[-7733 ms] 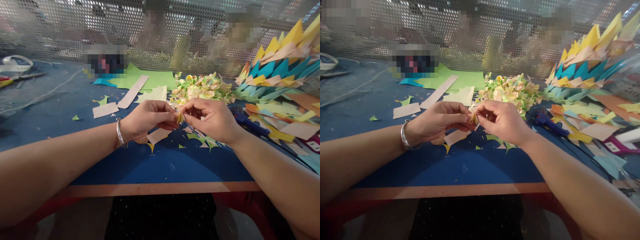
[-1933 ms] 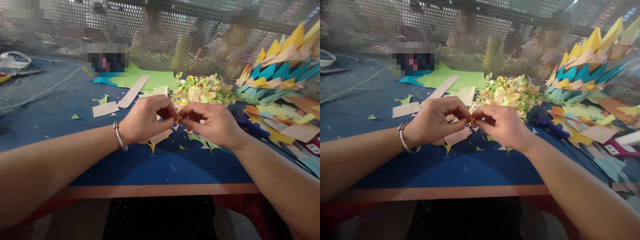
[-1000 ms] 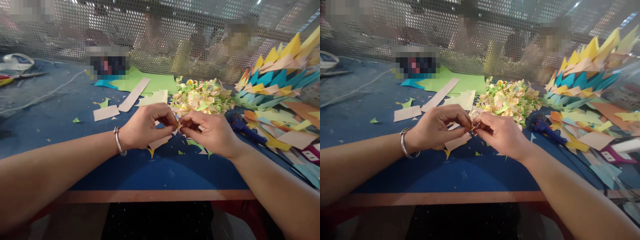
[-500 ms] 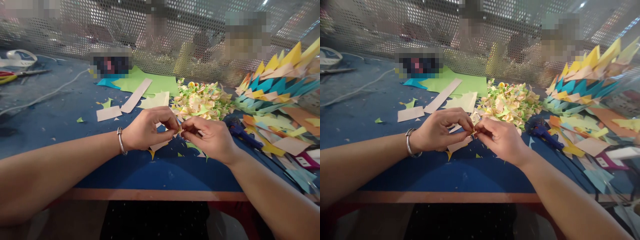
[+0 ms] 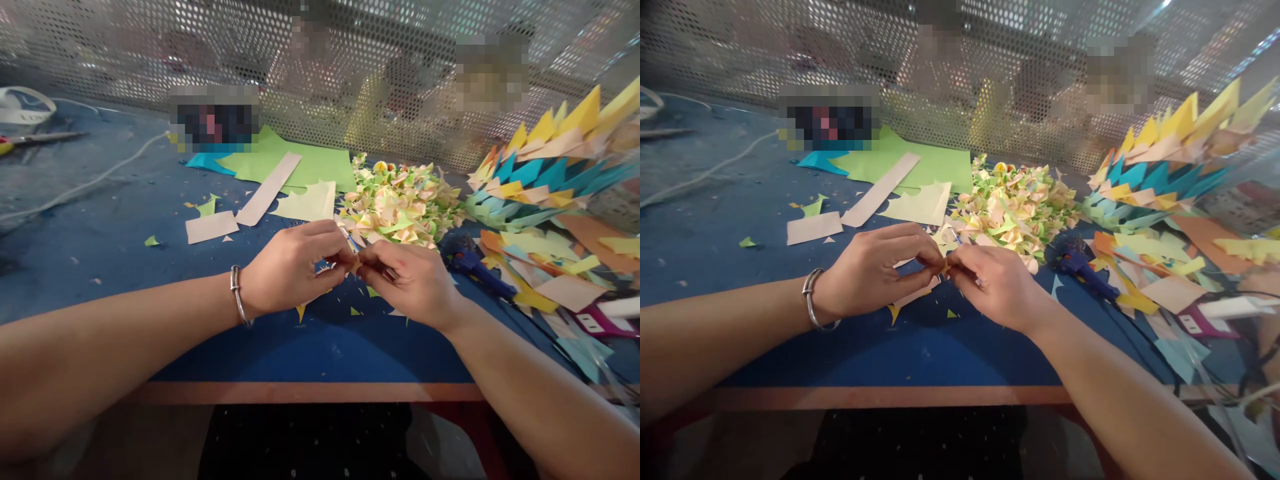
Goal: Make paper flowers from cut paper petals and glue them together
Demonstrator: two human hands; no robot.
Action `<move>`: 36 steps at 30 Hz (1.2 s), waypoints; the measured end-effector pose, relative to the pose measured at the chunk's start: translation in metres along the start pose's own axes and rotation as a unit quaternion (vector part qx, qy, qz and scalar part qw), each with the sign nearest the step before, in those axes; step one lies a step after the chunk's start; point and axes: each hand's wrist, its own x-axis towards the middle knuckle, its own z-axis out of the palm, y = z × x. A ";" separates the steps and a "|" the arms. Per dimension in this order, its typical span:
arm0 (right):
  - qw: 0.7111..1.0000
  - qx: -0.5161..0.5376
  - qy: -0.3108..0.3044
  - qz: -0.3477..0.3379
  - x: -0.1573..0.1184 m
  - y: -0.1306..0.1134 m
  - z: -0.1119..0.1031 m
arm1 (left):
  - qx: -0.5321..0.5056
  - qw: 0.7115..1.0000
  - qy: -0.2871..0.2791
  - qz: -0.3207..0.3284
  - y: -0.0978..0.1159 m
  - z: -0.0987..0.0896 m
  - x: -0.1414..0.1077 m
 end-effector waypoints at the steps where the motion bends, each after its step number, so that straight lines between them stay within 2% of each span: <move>1: 1.000 -0.007 -0.001 -0.004 0.000 0.000 0.000 | 0.002 1.000 0.000 -0.003 0.001 0.000 0.000; 14: 1.000 -0.005 -0.017 0.019 0.001 -0.002 -0.002 | -0.018 0.999 0.011 -0.036 0.007 0.000 0.004; 22: 0.999 -0.008 -0.017 0.030 0.001 0.001 0.001 | 0.056 0.998 0.005 -0.041 0.010 0.005 0.004; 31: 0.999 0.005 -0.045 0.027 0.000 0.000 0.000 | 0.089 0.995 -0.044 -0.006 0.010 0.001 0.003; 36: 0.998 0.020 -0.058 0.033 -0.002 0.001 -0.002 | 0.081 0.996 -0.042 -0.017 0.007 0.000 0.006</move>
